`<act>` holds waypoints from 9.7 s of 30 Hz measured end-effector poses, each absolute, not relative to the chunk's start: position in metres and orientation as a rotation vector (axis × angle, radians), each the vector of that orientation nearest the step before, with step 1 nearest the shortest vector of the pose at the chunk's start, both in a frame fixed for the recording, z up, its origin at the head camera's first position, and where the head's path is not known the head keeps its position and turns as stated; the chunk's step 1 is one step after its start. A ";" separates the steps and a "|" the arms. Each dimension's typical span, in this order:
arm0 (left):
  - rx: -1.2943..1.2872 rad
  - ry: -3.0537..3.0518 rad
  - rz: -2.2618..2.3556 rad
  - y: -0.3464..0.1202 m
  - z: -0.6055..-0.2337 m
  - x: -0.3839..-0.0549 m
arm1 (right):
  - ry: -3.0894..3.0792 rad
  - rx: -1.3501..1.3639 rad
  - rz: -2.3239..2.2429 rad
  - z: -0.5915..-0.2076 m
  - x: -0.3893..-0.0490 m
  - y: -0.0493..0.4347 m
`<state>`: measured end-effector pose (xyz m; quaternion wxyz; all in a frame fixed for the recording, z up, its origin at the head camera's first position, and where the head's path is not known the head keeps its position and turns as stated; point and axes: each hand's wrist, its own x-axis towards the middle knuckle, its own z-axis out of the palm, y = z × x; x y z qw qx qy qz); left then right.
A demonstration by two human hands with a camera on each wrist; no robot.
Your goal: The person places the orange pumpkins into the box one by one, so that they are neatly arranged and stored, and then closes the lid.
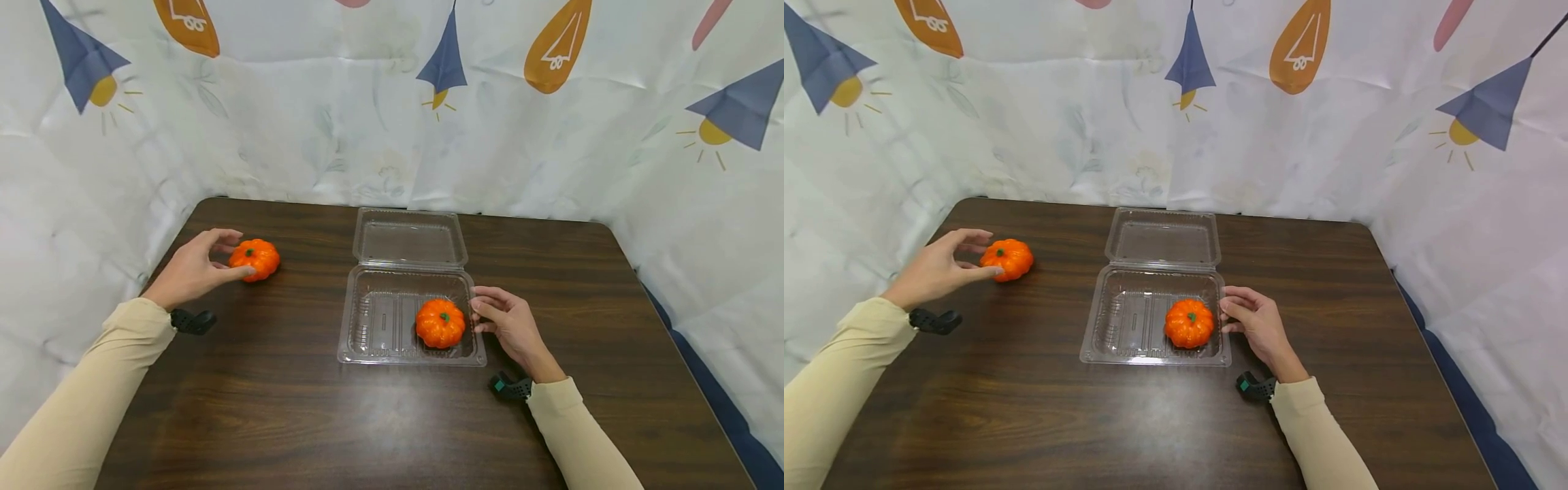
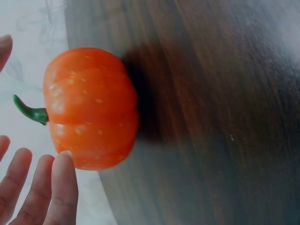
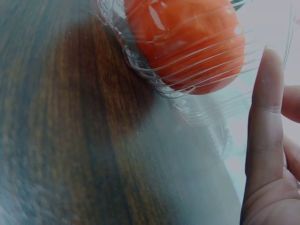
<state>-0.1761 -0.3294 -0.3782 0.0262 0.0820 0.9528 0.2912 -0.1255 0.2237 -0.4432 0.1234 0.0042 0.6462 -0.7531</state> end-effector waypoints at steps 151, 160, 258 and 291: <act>0.342 2.922 1.033 -0.274 -0.395 -0.178 | 1.927 0.006 -2.164 -0.448 -0.128 0.225; 0.383 2.908 1.051 -0.262 -0.390 -0.178 | 1.925 -0.006 -2.181 -0.448 -0.129 0.225; 0.915 2.626 1.057 -0.154 -0.370 -0.163 | 1.950 0.000 -2.147 -0.446 -0.131 0.224; 1.000 2.577 0.840 -0.131 -0.371 -0.158 | 1.935 -0.007 -2.160 -0.446 -0.132 0.225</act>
